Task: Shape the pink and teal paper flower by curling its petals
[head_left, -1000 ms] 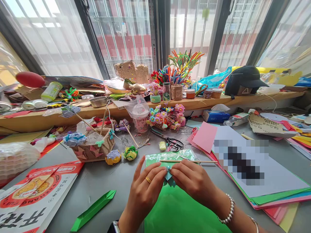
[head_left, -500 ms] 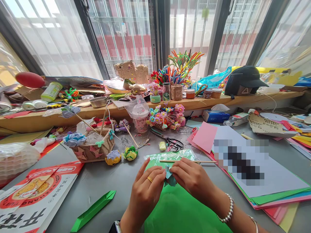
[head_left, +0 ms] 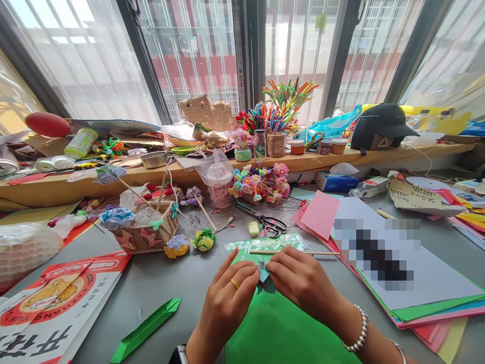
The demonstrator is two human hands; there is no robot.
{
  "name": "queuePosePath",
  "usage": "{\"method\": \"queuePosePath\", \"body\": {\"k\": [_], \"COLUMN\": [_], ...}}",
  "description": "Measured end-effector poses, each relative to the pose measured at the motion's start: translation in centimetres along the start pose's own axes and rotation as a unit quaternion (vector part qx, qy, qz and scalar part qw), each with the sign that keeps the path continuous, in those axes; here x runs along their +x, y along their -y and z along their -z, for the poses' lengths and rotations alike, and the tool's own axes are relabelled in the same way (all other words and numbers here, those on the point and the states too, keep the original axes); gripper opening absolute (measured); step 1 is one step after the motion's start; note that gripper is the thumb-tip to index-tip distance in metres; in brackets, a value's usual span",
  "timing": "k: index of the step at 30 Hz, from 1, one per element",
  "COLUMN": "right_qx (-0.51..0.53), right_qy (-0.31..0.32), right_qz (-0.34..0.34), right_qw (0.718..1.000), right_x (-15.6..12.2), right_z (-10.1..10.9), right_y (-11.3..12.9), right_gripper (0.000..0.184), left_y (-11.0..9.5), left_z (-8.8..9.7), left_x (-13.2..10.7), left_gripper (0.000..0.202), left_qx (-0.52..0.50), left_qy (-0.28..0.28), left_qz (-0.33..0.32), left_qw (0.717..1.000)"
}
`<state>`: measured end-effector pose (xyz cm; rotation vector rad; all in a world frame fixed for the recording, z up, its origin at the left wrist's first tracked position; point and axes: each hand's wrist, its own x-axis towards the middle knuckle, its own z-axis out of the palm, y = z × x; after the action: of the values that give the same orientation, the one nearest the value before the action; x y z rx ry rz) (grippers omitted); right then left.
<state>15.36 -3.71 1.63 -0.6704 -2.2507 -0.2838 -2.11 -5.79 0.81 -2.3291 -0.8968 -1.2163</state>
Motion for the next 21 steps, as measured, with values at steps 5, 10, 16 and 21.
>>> {"method": "queuePosePath", "body": {"k": [5, 10, 16, 21], "right_qx": [-0.035, -0.066, -0.049, -0.054], "right_qy": [0.001, 0.001, 0.006, -0.008], "right_qz": [0.021, 0.028, 0.026, 0.025], "right_qw": [0.999, 0.997, 0.998, 0.998], "right_x": [-0.26, -0.64, -0.32, -0.36], "right_z": [-0.17, -0.71, -0.32, 0.04], "right_y": [-0.02, -0.08, -0.03, 0.04], "right_gripper": [0.018, 0.021, 0.022, 0.023], "left_y": [0.02, 0.23, -0.12, -0.10], "left_z": [-0.02, 0.16, -0.13, 0.05], "left_x": [-0.26, 0.18, 0.21, 0.38], "left_gripper": [0.020, 0.019, 0.018, 0.016], "left_qx": [0.029, 0.011, -0.002, -0.011], "left_qy": [-0.002, 0.014, 0.011, -0.003], "left_qz": [-0.034, -0.007, 0.008, 0.027], "left_qw": [0.999, 1.000, 1.000, 1.000]}}
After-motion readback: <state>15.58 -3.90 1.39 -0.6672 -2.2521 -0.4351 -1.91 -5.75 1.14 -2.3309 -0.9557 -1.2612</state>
